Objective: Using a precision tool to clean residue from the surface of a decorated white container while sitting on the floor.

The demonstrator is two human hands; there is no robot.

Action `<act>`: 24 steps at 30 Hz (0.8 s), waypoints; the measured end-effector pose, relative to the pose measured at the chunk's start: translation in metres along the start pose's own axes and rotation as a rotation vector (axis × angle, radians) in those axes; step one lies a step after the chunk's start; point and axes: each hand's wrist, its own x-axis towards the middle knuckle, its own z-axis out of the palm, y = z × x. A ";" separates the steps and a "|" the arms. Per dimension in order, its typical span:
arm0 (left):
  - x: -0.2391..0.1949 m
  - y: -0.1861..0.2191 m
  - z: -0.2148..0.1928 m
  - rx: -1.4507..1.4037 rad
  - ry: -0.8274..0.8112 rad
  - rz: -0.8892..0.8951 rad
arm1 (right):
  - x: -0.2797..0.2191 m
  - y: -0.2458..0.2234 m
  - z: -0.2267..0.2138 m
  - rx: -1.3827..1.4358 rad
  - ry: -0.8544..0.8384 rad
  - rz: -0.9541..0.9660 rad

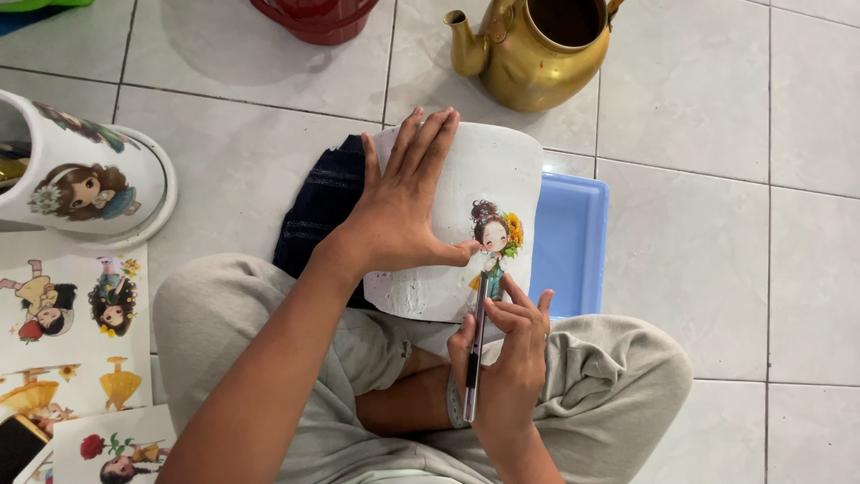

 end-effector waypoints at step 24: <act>-0.076 0.014 0.033 0.268 0.385 0.524 | 0.048 0.090 -0.064 0.643 -0.181 0.548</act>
